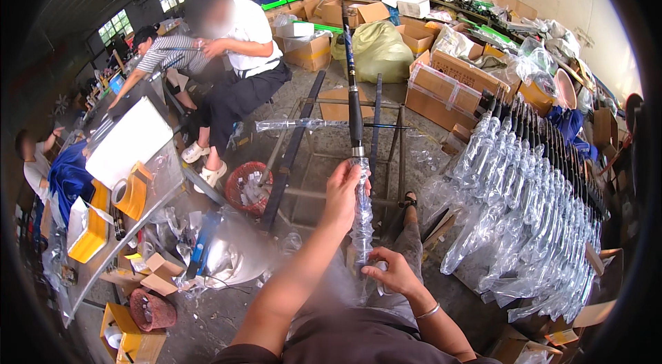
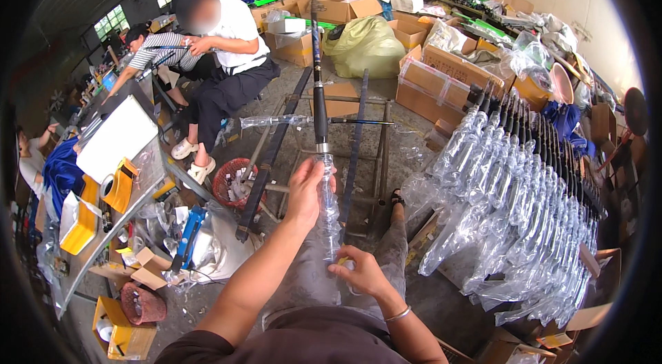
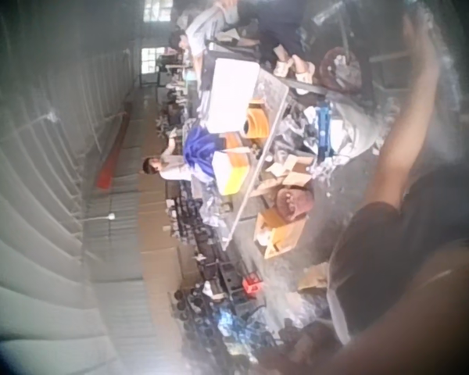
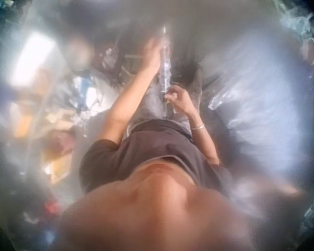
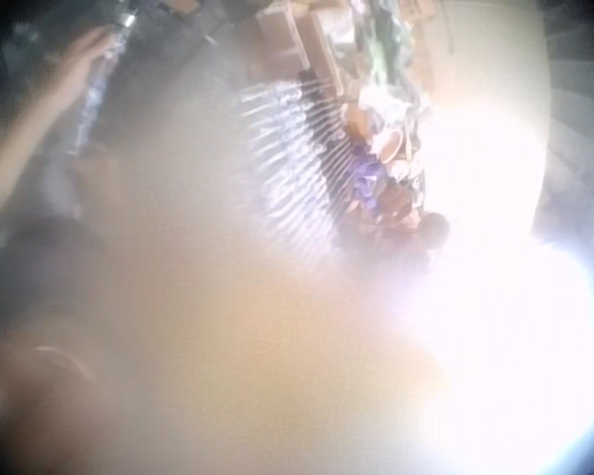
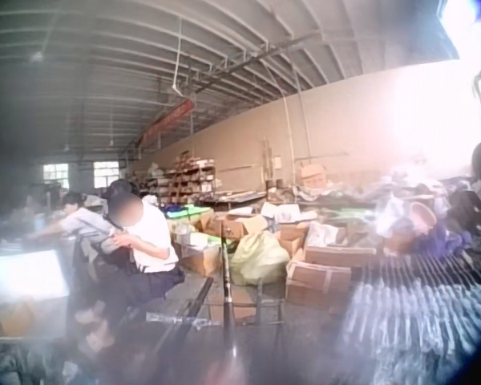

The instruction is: The person wipes a long, dark fishing rod with a white cloth, focusing on the handle and reel seat. They then slide a clear plastic sleeve over the rod and place it on a metal rack. The person repeats this process with a second rod, wiping it and sliding a sleeve over it before placing it on the rack.

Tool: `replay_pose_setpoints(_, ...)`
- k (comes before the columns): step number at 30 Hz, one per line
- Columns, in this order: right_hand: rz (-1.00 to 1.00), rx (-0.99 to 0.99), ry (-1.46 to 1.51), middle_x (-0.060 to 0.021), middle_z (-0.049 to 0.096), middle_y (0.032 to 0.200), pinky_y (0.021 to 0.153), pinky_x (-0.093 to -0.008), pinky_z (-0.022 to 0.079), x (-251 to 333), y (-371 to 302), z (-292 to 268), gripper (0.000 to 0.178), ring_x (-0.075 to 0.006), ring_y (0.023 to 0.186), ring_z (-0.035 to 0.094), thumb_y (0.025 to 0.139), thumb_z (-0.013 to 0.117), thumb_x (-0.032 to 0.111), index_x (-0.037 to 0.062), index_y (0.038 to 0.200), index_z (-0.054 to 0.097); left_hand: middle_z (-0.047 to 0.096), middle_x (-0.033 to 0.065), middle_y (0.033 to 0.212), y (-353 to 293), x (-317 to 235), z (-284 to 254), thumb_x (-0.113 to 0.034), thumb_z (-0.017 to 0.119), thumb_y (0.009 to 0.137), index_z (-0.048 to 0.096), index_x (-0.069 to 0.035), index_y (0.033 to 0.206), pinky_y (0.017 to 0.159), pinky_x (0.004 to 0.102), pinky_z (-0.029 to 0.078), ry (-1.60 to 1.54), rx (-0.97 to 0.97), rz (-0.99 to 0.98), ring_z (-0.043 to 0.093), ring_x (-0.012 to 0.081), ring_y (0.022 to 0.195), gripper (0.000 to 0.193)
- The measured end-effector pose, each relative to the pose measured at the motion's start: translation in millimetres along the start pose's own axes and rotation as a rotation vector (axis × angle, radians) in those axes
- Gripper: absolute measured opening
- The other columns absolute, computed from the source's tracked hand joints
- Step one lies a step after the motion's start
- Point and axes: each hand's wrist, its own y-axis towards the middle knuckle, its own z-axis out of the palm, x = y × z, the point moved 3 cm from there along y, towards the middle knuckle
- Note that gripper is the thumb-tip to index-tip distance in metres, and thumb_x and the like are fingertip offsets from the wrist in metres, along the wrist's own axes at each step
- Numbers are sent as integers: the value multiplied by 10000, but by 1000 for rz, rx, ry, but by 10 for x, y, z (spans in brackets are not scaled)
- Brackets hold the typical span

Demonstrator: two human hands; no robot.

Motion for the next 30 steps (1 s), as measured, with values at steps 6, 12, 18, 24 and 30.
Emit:
replay_pose_setpoints(6,50,48,160,-64,663,960,855,-294,459,142,-80,68,339,-134,932,581,808,757,179,-27,1045,629,636,98,871,-4,-47,18,-210,555,963,564,-14,1018,603,280,481,-85,25,-72,582,141,660,203)
replay_pose_setpoints(12,100,52,294,-53,664,945,827,-281,468,232,-148,114,321,-119,914,582,810,756,164,-27,1038,636,641,123,864,2,-83,49,-201,559,959,574,8,1023,599,289,485,-155,25,-128,586,155,660,219)
replay_pose_setpoints(18,78,70,361,-67,666,978,842,-289,474,316,-164,63,336,-125,933,584,804,758,132,-29,1065,621,643,121,863,40,-120,107,-204,561,959,575,7,1020,598,291,491,-154,-1,-144,589,155,654,220)
replay_pose_setpoints(24,30,79,396,-65,665,995,857,-298,480,388,-179,25,347,-126,961,590,811,745,95,-28,1100,596,644,123,865,77,-93,111,-203,569,956,576,5,1018,599,293,503,-134,-35,-146,595,153,654,218)
replay_pose_setpoints(30,74,53,473,-58,669,970,840,-284,481,358,-216,24,317,-116,927,596,812,737,64,-22,1082,595,643,129,866,88,-67,132,-198,567,958,575,6,1018,596,295,499,-144,-36,-156,592,156,651,213)
